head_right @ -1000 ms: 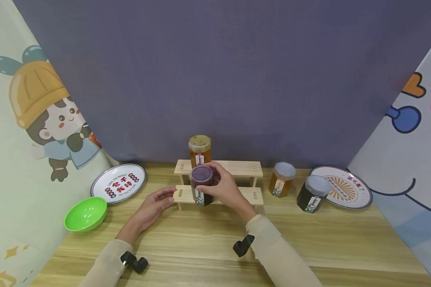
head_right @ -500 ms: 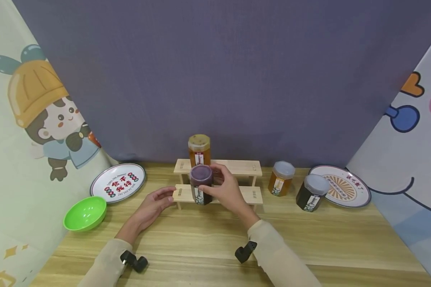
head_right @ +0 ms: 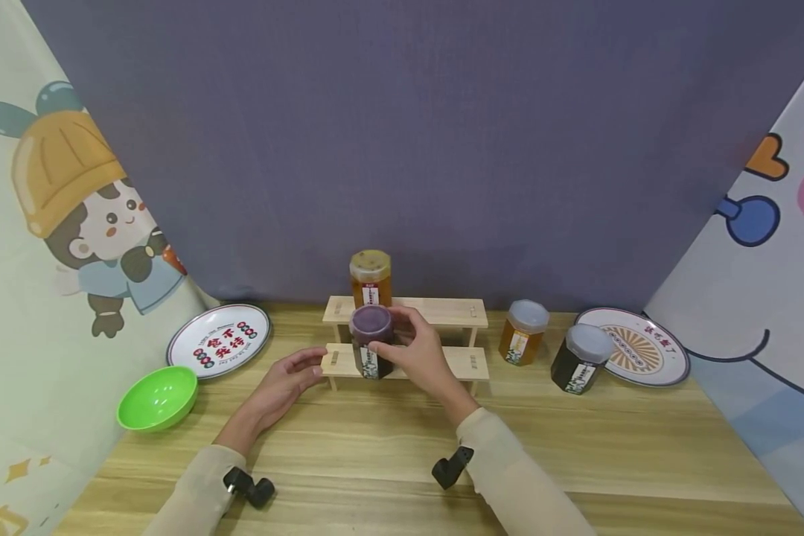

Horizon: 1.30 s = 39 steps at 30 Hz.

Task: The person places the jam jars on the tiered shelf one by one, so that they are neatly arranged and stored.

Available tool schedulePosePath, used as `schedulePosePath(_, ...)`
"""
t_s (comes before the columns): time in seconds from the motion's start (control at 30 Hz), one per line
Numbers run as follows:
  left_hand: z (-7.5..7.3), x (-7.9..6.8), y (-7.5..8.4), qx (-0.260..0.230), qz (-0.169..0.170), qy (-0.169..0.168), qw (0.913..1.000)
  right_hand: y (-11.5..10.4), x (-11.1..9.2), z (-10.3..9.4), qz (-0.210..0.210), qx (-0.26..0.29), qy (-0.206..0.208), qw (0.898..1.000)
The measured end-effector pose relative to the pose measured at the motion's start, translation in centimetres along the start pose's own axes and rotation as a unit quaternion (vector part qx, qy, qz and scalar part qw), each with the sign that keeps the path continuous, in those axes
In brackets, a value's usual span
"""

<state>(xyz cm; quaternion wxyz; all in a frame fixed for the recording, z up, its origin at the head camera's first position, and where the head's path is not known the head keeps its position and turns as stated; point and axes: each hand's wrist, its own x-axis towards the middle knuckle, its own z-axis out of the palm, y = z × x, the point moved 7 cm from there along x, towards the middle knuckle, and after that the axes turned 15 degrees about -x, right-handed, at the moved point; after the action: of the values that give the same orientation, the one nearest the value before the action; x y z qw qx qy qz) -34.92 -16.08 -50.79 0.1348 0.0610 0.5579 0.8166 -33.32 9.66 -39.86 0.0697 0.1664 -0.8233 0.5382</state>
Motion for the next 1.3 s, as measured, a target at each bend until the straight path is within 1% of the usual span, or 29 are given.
schedulePosePath(0.2,0.2,-0.1,0.1,0.0,-0.001,0.001,1.0,0.1,0.2,0.1,-0.001,0.001,-0.003,1.0)
schedulePosePath(0.5,-0.2,-0.2,-0.1,0.013,-0.001,0.004,0.9999,0.3,0.6,0.5,-0.004,0.006,-0.007,1.0)
schedulePosePath(0.8,-0.1,-0.1,0.0,0.009,-0.002,0.003,1.0,0.2,0.9,0.5,0.013,-0.002,-0.007,1.0)
schedulePosePath(1.0,-0.1,-0.1,0.1,0.003,-0.003,0.007,1.0,0.2,0.9,0.5,0.015,0.004,-0.019,1.0)
schedulePosePath(1.17,0.1,-0.1,0.0,-0.002,-0.002,0.001,1.0,0.3,0.2,-0.2,0.008,0.005,-0.035,0.999)
schedulePosePath(1.3,0.1,-0.1,0.1,-0.003,-0.001,0.004,1.0,0.5,-0.7,-1.6,-0.001,-0.007,-0.044,0.999)
